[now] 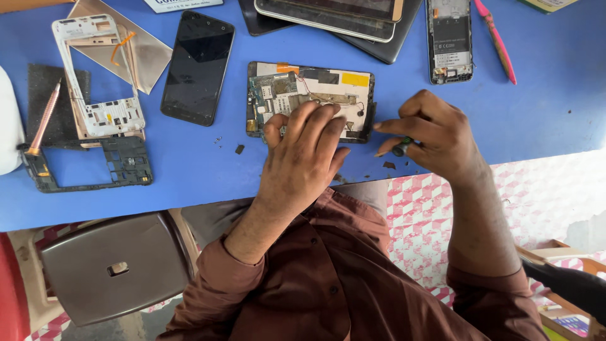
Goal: The person uses a screwdriver to remove screws from a disassembled smartphone and carefully lifts out the motherboard. The device is opened on a blue workbench with other phone parts nearby.
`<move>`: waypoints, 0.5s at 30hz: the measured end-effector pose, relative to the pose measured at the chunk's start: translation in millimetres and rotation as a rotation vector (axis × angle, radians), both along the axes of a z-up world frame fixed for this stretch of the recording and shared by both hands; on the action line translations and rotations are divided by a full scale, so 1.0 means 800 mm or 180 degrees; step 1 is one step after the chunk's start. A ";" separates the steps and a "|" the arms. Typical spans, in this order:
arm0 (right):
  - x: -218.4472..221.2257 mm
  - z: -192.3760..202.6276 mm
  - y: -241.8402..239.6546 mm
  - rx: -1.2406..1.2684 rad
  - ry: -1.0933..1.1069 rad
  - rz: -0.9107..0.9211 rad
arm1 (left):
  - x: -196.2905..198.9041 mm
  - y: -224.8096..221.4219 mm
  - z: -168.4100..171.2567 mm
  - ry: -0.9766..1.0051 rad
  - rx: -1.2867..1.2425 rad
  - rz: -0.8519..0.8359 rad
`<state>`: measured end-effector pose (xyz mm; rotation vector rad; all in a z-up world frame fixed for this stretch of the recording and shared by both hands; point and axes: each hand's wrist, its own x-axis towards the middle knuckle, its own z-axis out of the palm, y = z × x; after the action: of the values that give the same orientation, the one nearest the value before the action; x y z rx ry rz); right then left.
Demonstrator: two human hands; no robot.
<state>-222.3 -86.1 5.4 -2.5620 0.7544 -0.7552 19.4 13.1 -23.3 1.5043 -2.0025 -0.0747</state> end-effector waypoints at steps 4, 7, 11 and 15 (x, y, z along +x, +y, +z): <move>0.010 -0.001 -0.010 0.0179 0.0325 0.0037 | 0.004 0.002 -0.010 0.0118 -0.0056 0.0033; 0.017 -0.007 -0.009 0.0349 0.0273 0.0036 | 0.007 0.006 -0.016 0.0092 -0.0167 0.0008; 0.017 -0.014 -0.013 0.0188 0.0230 -0.0001 | 0.005 0.013 -0.015 -0.0029 -0.0308 -0.0023; 0.014 -0.015 -0.016 0.0268 0.0230 -0.0047 | 0.005 0.011 -0.004 -0.0156 -0.0313 -0.0031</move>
<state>-211.1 -98.6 -6.6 -2.5222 0.8109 -0.6249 23.0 21.9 -26.6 1.4472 -2.0219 0.0563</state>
